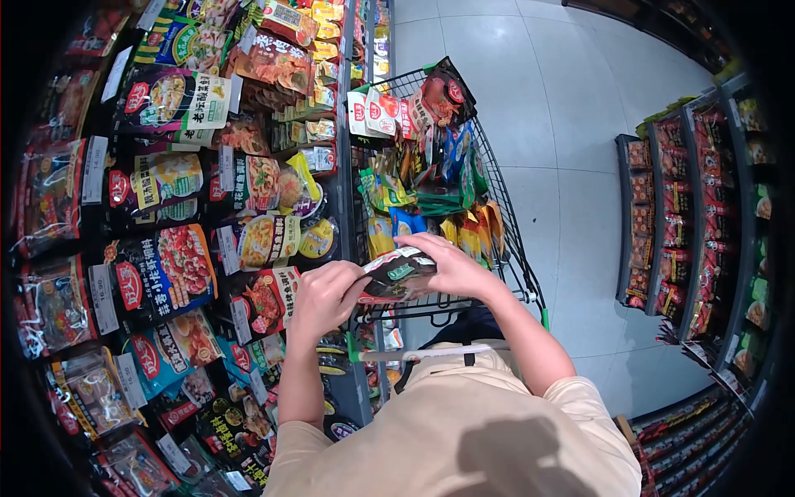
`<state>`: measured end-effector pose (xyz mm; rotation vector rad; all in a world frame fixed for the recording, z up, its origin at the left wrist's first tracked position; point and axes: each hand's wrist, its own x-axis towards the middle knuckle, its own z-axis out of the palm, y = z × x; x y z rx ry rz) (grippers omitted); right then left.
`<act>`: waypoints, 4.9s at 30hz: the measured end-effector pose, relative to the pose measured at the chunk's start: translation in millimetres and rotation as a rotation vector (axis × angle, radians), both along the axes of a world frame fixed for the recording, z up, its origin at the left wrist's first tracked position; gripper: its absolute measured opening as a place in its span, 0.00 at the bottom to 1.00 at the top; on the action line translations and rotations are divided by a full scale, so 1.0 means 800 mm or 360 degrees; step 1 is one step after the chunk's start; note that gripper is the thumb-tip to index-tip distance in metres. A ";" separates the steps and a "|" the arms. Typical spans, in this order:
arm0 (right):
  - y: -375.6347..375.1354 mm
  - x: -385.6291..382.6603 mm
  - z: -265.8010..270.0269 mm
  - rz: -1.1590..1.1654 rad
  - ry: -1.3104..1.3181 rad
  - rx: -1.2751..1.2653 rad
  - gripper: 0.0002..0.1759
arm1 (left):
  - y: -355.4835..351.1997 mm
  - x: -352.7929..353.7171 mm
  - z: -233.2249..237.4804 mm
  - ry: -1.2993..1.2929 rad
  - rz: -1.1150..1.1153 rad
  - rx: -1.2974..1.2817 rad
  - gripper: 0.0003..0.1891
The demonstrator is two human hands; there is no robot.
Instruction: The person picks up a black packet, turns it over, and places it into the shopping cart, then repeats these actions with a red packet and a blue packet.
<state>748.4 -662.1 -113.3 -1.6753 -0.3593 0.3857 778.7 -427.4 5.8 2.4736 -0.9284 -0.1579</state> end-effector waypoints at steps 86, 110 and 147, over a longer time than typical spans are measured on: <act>-0.120 -0.182 -0.163 -0.0858 -0.0016 -0.1356 0.24 | 0.139 -0.120 -0.301 0.0442 0.1352 0.0040 0.27; -0.059 -0.256 -0.176 -0.0545 -0.0521 -0.1394 0.15 | 0.188 -0.261 -0.276 0.0564 0.1518 -0.0226 0.18; -0.071 -0.266 -0.147 -0.0713 -0.0433 -0.1430 0.18 | 0.185 -0.293 -0.325 0.0460 0.1390 -0.0701 0.23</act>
